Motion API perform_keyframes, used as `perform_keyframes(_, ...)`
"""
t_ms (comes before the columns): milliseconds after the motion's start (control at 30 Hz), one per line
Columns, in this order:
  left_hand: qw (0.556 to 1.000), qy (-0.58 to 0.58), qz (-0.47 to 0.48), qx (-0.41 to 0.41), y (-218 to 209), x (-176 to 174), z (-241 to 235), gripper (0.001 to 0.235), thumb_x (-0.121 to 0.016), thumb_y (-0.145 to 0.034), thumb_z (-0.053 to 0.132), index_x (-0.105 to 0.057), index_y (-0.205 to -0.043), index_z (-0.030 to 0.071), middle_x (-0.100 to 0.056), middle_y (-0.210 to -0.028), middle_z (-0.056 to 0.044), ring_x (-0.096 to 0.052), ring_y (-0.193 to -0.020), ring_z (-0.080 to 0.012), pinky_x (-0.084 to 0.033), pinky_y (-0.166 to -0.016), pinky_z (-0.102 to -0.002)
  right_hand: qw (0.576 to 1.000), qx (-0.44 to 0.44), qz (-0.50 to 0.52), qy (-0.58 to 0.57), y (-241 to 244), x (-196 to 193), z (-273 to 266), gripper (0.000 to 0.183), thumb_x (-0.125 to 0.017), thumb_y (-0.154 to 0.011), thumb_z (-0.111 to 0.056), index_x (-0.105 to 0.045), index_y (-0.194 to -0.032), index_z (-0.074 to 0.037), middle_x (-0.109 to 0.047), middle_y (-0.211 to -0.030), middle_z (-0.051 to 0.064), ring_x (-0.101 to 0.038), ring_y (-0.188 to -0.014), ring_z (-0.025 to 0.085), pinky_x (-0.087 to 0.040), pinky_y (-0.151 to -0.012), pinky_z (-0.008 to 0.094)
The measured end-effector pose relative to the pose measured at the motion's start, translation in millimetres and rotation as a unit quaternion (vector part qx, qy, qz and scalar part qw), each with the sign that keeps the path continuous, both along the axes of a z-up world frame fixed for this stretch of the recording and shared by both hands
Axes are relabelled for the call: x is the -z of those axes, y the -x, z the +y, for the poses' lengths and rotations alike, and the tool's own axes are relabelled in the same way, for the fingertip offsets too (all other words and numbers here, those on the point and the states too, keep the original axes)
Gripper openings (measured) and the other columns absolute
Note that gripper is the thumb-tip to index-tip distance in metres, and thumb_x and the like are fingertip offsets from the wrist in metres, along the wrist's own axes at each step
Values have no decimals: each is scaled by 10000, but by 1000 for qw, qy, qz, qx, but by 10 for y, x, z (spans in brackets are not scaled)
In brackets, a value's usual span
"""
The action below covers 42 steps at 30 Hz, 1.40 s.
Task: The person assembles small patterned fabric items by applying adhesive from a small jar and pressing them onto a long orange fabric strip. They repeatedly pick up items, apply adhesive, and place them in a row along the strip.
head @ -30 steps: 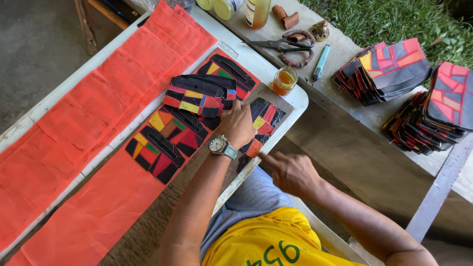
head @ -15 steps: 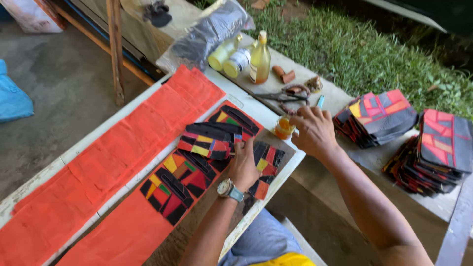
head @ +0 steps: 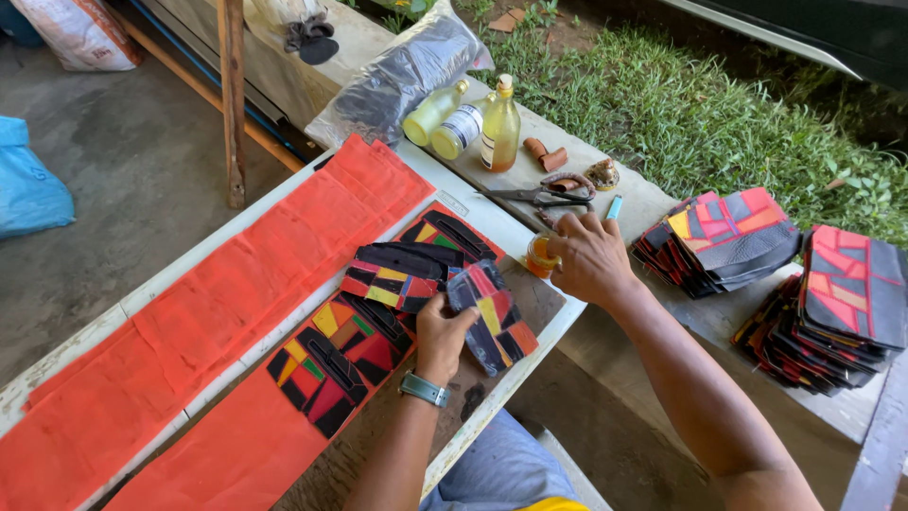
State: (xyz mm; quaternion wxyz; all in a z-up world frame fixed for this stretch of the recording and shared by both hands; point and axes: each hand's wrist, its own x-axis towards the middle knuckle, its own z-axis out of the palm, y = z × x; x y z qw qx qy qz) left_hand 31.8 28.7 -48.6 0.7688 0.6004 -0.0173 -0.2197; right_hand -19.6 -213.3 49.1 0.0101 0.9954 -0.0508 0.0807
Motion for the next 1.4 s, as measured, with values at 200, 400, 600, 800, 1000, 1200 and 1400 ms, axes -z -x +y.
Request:
perform_keyframes(200,943,-221,-238,-70,176,-91,-25,455,-837,-680,78,-599,-1061,2,-758,-951,-153,-757,-851,-258,-577,-737,-375,983,-47,-108,-139,344,-292,32,509,-808,-684,-227,-715,-1183,-183,-611,-1216,79,-571,-1131,311,-472,-901,460)
perform_keyframes(400,936,-252,-210,-125,237,-53,-20,368,-818,-701,113,-635,-1008,21,-770,-938,-141,-772,-828,-270,-589,-734,-385,897,5,47,-440,1106,-197,348,836,-705,-695,-112,-478,-1496,-186,-758,-970,64,-727,-722,216,-606,-697,349)
perform_keyframes(600,934,-258,-229,-96,292,-34,9,345,-818,-705,114,-625,-972,10,-765,-905,-150,-770,-811,-300,-595,-723,-403,882,30,178,-435,1165,249,629,946,-696,-722,-160,-320,-1589,-209,-791,-901,68,-747,-716,182,-601,-732,334)
perform_keyframes(800,938,-234,-234,-98,273,-33,-4,336,-796,-714,112,-627,-989,16,-769,-916,-148,-785,-820,-299,-609,-724,-397,887,23,212,-410,1180,224,746,867,-704,-756,-201,-379,-1560,-212,-796,-908,89,-778,-750,205,-617,-742,341)
perform_keyframes(1000,930,-259,-241,-97,258,-74,1,349,-793,-718,102,-625,-1010,7,-760,-915,-170,-771,-822,-327,-605,-716,-413,956,-17,203,-209,1258,348,1106,984,-686,-705,-177,-312,-1615,-200,-754,-952,91,-721,-761,311,-569,-689,429)
perform_keyframes(1200,942,-243,-217,-84,291,-4,5,438,-774,-730,114,-598,-1117,8,-755,-1002,-180,-771,-869,-310,-613,-735,-389,992,-79,88,-50,1325,499,1179,693,-655,-830,-161,-466,-1495,-204,-696,-907,49,-681,-779,256,-523,-715,418)
perform_keyframes(1400,989,118,24,-83,124,-74,86,468,-756,-707,-47,-629,-1151,33,-707,-1076,-73,-698,-924,-188,-586,-830,-353,978,-128,-162,-42,1013,274,1167,735,-714,-673,-158,-539,-1385,-209,-690,-1066,55,-620,-1011,266,-397,-929,471)
